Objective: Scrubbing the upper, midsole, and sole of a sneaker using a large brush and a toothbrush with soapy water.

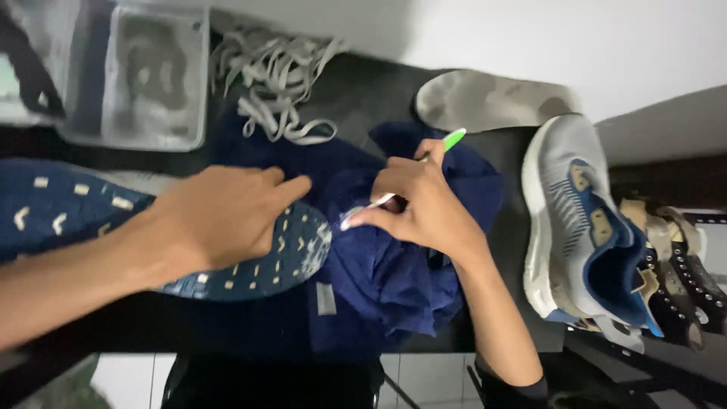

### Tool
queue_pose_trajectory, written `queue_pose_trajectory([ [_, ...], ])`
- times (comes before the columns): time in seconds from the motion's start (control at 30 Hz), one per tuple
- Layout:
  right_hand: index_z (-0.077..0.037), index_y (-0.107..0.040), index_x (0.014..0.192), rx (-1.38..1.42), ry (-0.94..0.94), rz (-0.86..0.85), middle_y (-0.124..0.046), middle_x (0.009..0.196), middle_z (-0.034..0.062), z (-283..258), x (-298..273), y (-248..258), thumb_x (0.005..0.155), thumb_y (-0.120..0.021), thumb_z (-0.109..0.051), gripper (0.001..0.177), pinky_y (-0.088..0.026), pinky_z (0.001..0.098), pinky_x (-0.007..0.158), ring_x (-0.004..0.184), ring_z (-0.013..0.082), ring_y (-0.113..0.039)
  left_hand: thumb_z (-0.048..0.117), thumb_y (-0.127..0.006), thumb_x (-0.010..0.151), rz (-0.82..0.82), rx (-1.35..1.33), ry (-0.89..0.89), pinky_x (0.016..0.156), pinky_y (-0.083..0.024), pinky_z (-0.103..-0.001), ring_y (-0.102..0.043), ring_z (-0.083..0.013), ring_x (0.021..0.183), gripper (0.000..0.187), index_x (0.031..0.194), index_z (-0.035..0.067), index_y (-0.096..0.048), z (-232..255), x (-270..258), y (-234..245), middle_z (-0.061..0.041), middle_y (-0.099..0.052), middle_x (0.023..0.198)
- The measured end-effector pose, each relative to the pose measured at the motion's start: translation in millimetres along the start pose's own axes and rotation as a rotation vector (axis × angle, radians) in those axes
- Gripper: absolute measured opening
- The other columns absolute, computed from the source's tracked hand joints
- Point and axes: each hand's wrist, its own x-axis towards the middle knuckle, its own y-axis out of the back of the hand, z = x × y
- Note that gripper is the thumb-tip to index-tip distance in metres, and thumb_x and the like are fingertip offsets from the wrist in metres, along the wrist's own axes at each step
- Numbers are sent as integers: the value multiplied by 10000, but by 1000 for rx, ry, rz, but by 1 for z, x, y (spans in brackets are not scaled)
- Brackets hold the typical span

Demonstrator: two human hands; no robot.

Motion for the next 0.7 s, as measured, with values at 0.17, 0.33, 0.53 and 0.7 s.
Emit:
queue_pose_trajectory([
  [0.17, -165, -629, 763, 233, 214, -52, -614, 729, -62, -4, 9, -26, 905, -641, -493, 357, -261, 415, 935, 722, 142, -574, 107, -498, 888, -15, 54, -36, 633, -542, -459, -652, -327, 770, 309, 1189, 181, -499, -3, 4, -4, -97, -626, 899],
  [0.33, -141, -586, 701, 145, 202, 15, -552, 648, -45, -15, 6, -24, 937, -616, -483, 417, -248, 433, 906, 656, 166, -550, 172, -487, 906, -1, 48, -26, 658, -555, -495, -678, -366, 836, 297, 1202, 185, -502, 0, 2, -4, -123, -646, 958],
  [0.53, -141, -514, 634, 130, 163, 72, -421, 594, -58, -34, 11, -24, 916, -719, -404, 437, -245, 405, 873, 592, 140, -453, 220, -505, 954, 24, 74, -28, 622, -549, -473, -679, -336, 765, 197, 1146, 176, -499, -2, 1, -10, -109, -639, 915],
  [0.7, -133, -503, 589, 29, 175, 92, -411, 574, -36, -37, 12, -23, 988, -619, -397, 492, -244, 433, 847, 579, 154, -438, 167, -512, 951, 34, 29, -33, 601, -559, -462, -694, -331, 742, 314, 1263, 154, -484, 0, -4, -11, -118, -644, 899],
])
